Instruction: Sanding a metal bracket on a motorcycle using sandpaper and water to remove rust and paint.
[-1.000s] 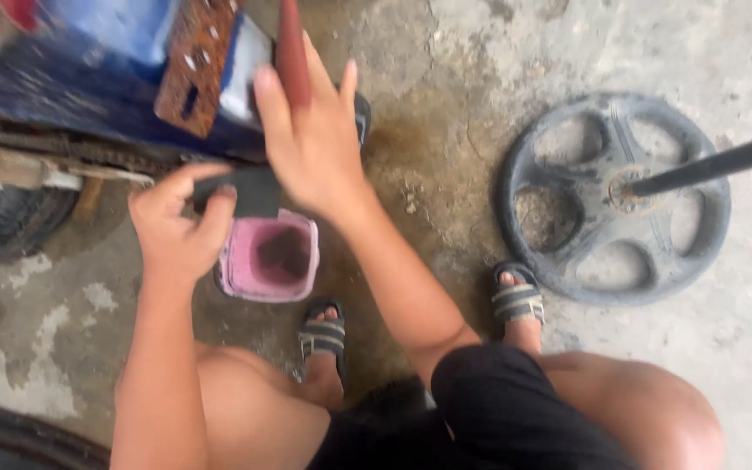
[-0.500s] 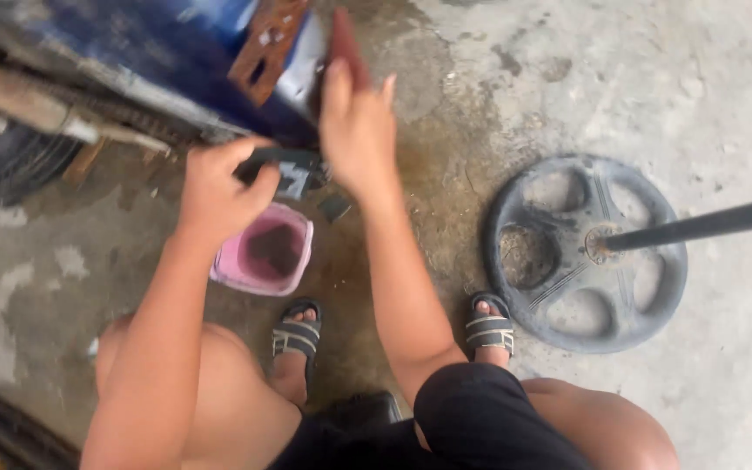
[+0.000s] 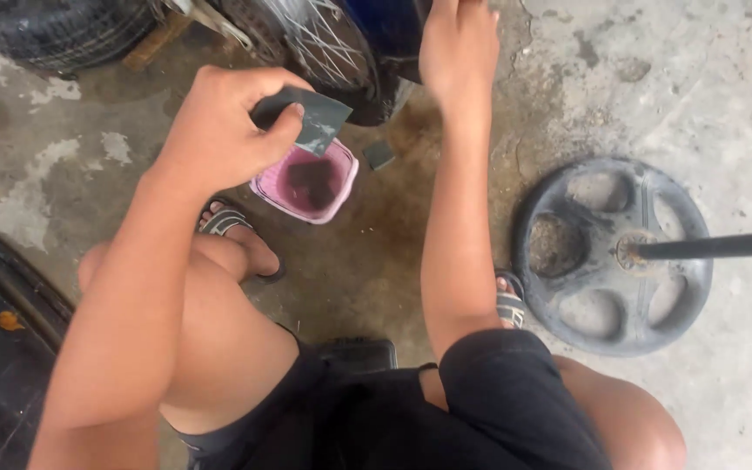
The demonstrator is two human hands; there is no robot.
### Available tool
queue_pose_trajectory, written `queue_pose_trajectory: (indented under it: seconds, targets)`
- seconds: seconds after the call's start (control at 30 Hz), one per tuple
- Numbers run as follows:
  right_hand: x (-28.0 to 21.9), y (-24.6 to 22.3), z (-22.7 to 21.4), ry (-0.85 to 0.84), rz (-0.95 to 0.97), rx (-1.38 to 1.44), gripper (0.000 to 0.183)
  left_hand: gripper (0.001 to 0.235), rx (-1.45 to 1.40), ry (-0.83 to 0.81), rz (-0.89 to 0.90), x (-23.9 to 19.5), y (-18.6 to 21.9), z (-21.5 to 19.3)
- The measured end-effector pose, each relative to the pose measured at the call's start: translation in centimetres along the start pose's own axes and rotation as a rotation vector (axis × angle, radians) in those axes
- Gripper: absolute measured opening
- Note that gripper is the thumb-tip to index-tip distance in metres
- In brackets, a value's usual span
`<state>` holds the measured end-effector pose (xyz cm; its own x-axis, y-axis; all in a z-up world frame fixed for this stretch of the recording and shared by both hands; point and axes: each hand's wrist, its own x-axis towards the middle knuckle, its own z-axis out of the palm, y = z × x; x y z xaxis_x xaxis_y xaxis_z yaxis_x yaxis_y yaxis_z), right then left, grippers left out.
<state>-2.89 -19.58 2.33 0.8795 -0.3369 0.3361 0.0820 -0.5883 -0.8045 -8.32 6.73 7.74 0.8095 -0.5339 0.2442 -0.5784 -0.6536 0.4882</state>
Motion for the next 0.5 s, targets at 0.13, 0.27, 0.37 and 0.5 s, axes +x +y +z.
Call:
queue_pose_trajectory:
  seconds: [0.13, 0.27, 0.37, 0.5]
  targets:
    - [1.2, 0.8, 1.1, 0.072, 0.086, -0.004, 0.067, 0.023, 0.060, 0.035, 0.027, 0.0, -2.9, -0.2]
    - [0.4, 1.3, -0.2, 0.053, 0.145, 0.172, 0.072, 0.018, -0.305, 0.054, -0.066, 0.5, -6.5, 2.6]
    - [-1.1, -0.2, -0.4, 0.000, 0.088, 0.087, 0.048, 0.025, 0.055, 0.075, -0.046, 3.6, -10.0, 5.1]
    - [1.2, 0.7, -0.4, -0.015, 0.306, 0.231, 0.049, 0.028, -0.024, -0.068, -0.097, 7.2, -11.1, 6.7]
